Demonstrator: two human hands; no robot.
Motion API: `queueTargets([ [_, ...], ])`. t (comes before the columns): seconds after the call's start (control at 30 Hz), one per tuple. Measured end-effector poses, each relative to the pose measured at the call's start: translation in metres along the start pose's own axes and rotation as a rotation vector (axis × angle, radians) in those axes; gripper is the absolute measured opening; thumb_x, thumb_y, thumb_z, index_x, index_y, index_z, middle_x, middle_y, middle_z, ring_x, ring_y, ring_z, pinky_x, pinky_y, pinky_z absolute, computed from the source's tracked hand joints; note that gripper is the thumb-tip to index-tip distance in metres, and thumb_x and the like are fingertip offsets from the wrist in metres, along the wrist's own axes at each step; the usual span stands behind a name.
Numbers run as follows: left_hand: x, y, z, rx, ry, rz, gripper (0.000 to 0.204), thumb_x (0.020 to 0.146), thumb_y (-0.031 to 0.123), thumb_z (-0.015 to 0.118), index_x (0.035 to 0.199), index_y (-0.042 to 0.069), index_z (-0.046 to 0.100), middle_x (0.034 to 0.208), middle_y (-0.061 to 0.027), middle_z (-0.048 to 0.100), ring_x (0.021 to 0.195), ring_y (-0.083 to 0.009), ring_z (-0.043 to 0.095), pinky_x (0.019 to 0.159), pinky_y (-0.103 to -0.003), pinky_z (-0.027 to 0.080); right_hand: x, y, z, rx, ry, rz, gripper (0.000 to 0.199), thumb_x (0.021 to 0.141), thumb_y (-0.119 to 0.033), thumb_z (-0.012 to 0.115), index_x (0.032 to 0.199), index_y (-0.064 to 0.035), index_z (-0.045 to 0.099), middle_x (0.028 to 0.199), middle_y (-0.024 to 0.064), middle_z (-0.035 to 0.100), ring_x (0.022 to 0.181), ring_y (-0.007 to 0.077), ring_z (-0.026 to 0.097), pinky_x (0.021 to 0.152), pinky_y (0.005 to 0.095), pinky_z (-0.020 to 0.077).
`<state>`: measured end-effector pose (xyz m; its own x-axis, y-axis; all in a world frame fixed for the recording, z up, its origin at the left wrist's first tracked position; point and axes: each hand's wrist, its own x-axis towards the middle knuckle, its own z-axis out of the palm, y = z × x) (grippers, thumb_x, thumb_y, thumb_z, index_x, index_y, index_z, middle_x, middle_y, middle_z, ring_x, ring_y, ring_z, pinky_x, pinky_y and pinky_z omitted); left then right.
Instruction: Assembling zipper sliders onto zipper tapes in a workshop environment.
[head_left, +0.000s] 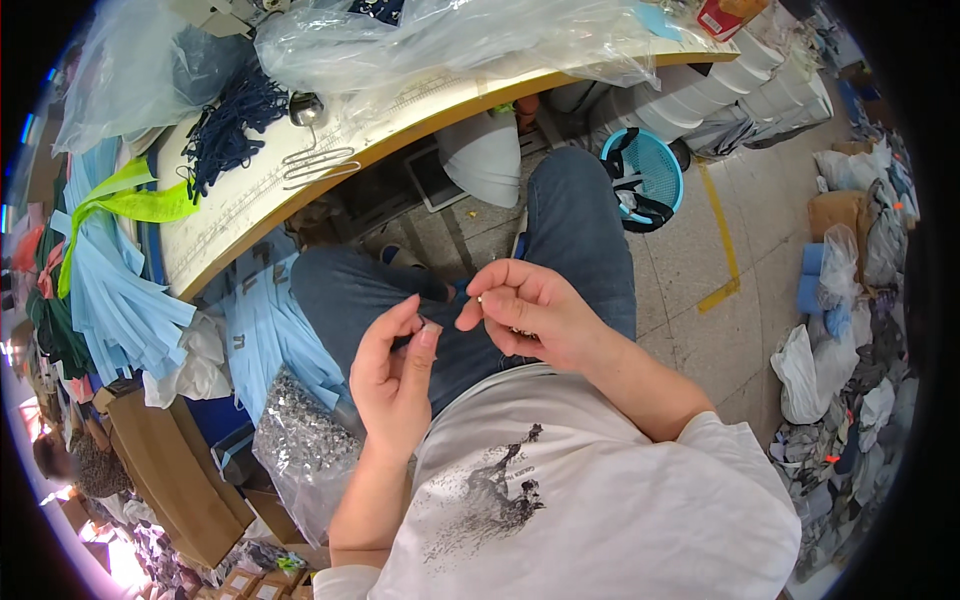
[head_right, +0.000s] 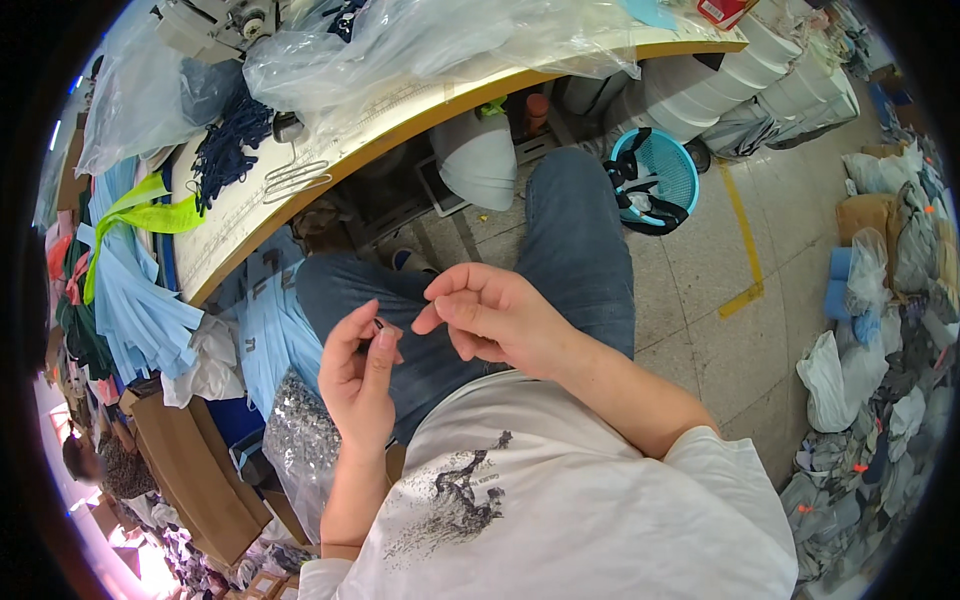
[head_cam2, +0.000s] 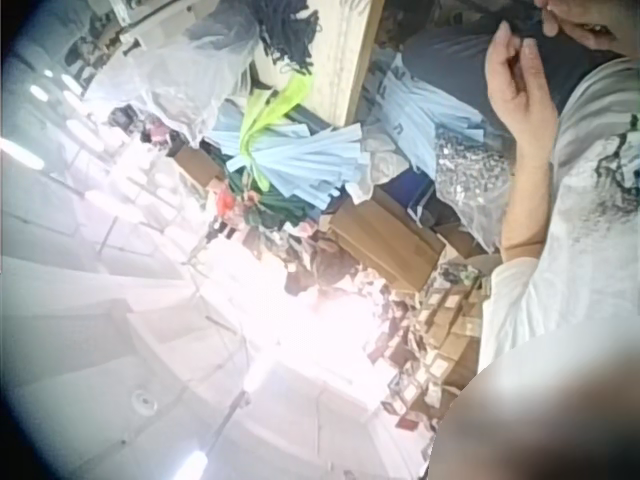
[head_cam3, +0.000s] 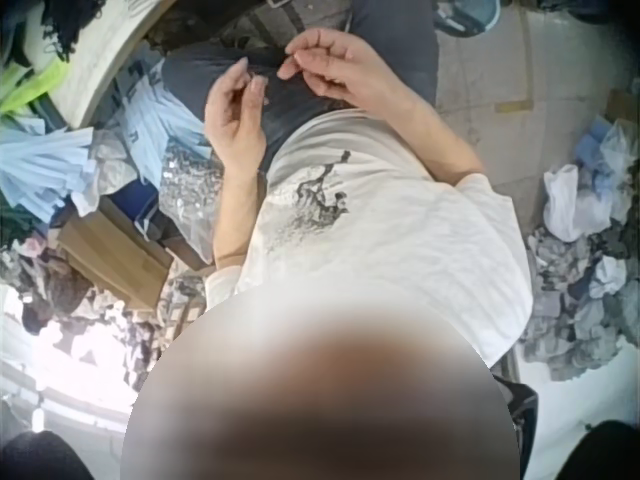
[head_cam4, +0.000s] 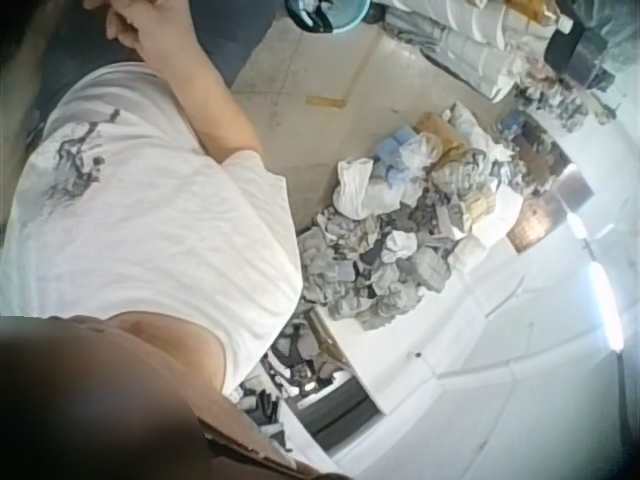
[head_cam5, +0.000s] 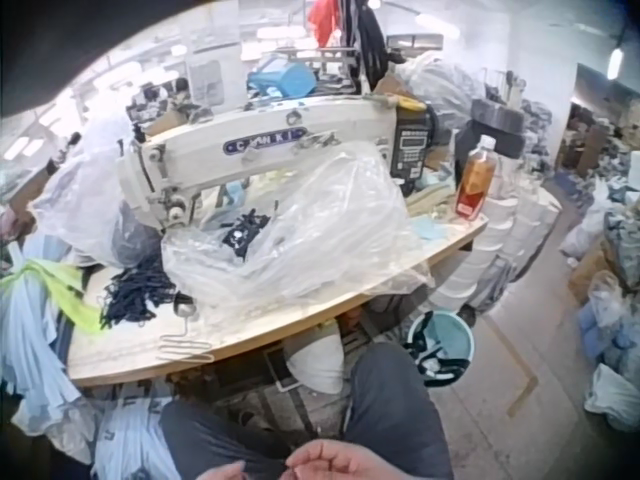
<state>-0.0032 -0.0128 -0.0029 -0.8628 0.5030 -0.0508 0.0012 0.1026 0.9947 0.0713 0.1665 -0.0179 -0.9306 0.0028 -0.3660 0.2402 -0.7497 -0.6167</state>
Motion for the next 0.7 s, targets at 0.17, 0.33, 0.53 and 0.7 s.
queueTargets([
  [0.17, 0.001, 0.006, 0.002, 0.011, -0.013, 0.066, 0.012, 0.085, -0.006, 0.065, 0.097, -0.003, 0.064, 0.097, -0.008, 0.061, 0.083, -0.0114, 0.057, 0.071, -0.02, 0.045, 0.001, 0.008, -0.006, 0.039, -0.029, -0.04, 0.016, 0.098, -0.017, 0.054, 0.108, -0.0055, 0.057, 0.094, 0.0082, 0.065, 0.056, 0.0037, 0.046, 0.042, 0.0166, 0.0298],
  [0.33, 0.0, 0.016, 0.008, 0.08, -0.032, 0.144, 0.012, 0.083, -0.006, 0.066, 0.095, -0.003, 0.063, 0.093, -0.0086, 0.061, 0.078, -0.0114, 0.055, 0.065, -0.02, 0.044, -0.001, 0.011, -0.01, 0.068, -0.123, -0.076, 0.018, 0.096, -0.013, 0.056, 0.112, -0.0051, 0.059, 0.098, 0.0047, 0.063, 0.057, 0.002, 0.043, 0.042, 0.0155, 0.0286],
  [0.53, 0.0, 0.022, 0.007, 0.241, -0.094, 0.245, 0.012, 0.083, -0.006, 0.064, 0.094, -0.002, 0.06, 0.091, -0.008, 0.057, 0.075, -0.0132, 0.051, 0.064, -0.022, 0.042, -0.005, 0.003, -0.001, -0.087, -0.033, -0.107, 0.02, 0.093, -0.008, 0.061, 0.113, -0.0036, 0.059, 0.094, 0.0027, 0.063, 0.06, 0.0005, 0.044, 0.043, 0.0156, 0.0306],
  [0.7, 0.001, 0.023, 0.007, 0.281, -0.132, 0.244, 0.009, 0.086, -0.005, 0.061, 0.094, -0.003, 0.059, 0.089, -0.0066, 0.054, 0.076, -0.0132, 0.049, 0.067, -0.022, 0.039, -0.007, 0.005, 0.002, -0.257, -0.056, -0.222, 0.02, 0.092, -0.008, 0.062, 0.111, -0.0028, 0.062, 0.092, 0.0009, 0.063, 0.068, 0.0021, 0.05, 0.054, 0.0169, 0.0397],
])
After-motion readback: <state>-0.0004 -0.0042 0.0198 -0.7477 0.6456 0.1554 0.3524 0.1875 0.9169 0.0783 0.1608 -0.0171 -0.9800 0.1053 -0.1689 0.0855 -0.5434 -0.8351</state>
